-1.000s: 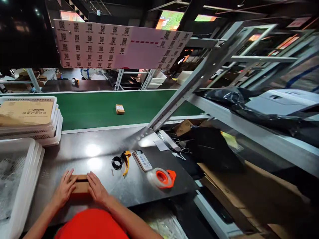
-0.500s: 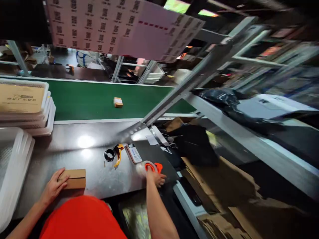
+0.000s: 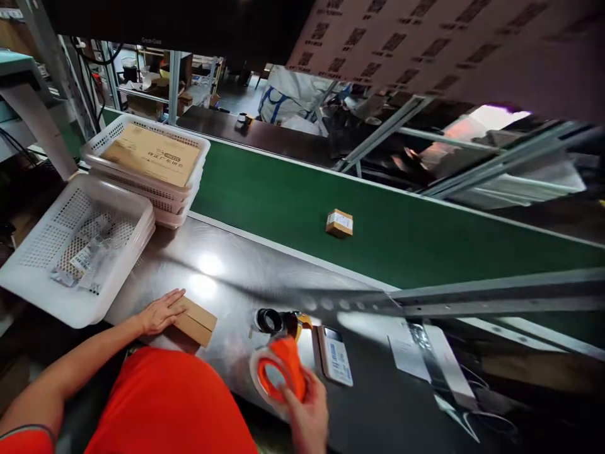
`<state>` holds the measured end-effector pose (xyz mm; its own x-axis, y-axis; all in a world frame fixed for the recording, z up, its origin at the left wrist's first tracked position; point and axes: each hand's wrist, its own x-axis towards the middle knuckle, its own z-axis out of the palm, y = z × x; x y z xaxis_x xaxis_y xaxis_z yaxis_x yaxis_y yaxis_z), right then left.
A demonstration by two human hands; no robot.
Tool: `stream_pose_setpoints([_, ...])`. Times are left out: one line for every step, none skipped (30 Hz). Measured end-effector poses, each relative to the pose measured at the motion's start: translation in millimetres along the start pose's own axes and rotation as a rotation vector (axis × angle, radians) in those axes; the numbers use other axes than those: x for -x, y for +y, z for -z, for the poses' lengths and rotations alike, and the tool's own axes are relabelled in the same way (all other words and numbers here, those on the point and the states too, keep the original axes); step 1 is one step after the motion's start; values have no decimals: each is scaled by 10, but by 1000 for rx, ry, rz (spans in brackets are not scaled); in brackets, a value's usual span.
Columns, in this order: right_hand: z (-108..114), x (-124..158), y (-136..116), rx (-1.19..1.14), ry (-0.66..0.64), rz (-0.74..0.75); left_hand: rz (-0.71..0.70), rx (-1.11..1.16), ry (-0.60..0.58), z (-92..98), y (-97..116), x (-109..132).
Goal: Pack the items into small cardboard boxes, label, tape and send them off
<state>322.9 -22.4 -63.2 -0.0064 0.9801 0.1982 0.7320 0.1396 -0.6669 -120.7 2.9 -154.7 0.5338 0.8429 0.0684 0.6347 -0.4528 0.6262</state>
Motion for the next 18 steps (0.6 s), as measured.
stream_pose_setpoints([-132,-55,-175,-58,-13,77,-10,-4,-4,4,-10,-5])
stream_pose_setpoints([-262,-132,-360,-105,-74,198,-18,-7,-5,8,-22,-14])
stream_pose_setpoints([-386,-223,-538,-133,-150,337,-24,-11,-6,12,-32,-25])
stream_pose_setpoints([-502,-319,-697,-132,-215,476,-27,-14,-3,13,-39,-38])
stream_pose_setpoints([-611,-409,-824,-106,-264,598,-30,-18,4,13,-41,-50])
stream_pose_setpoints([-712,-484,-912,-62,-290,692,-34,-21,14,10,-37,-60])
stream_pose_setpoints([-802,-539,-958,-8,-297,755,-38,-24,26,6,-26,-68])
stream_pose_setpoints([-880,-570,-962,44,-292,782,-42,-26,39,1,-5,-71])
stream_pose_setpoints([-943,-581,-931,82,-286,787,-41,-26,54,-7,28,-69])
stream_pose_setpoints([-989,-577,-874,103,-280,780,-33,-20,77,-17,73,-62])
stream_pose_setpoints([-1017,-562,-802,113,-276,770,-11,-4,118,-30,133,-52])
stream_pose_setpoints([-1029,-543,-726,117,-282,759,29,32,184,-45,207,-42])
stream_pose_setpoints([-1026,-524,-657,120,-298,746,93,93,273,-61,295,-36])
stream_pose_setpoints([-1015,-507,-602,125,-321,730,184,181,377,-75,393,-40])
stream_pose_setpoints([-999,-495,-564,131,-348,711,303,300,475,-86,497,-56])
stream_pose_setpoints([-984,-486,-544,137,-380,687,444,461,541,-93,601,-86])
stream_pose_setpoints([-971,-481,-537,141,-413,665,585,642,564,-95,701,-129])
stream_pose_setpoints([-964,-480,-540,144,-443,647,703,816,547,-92,791,-184])
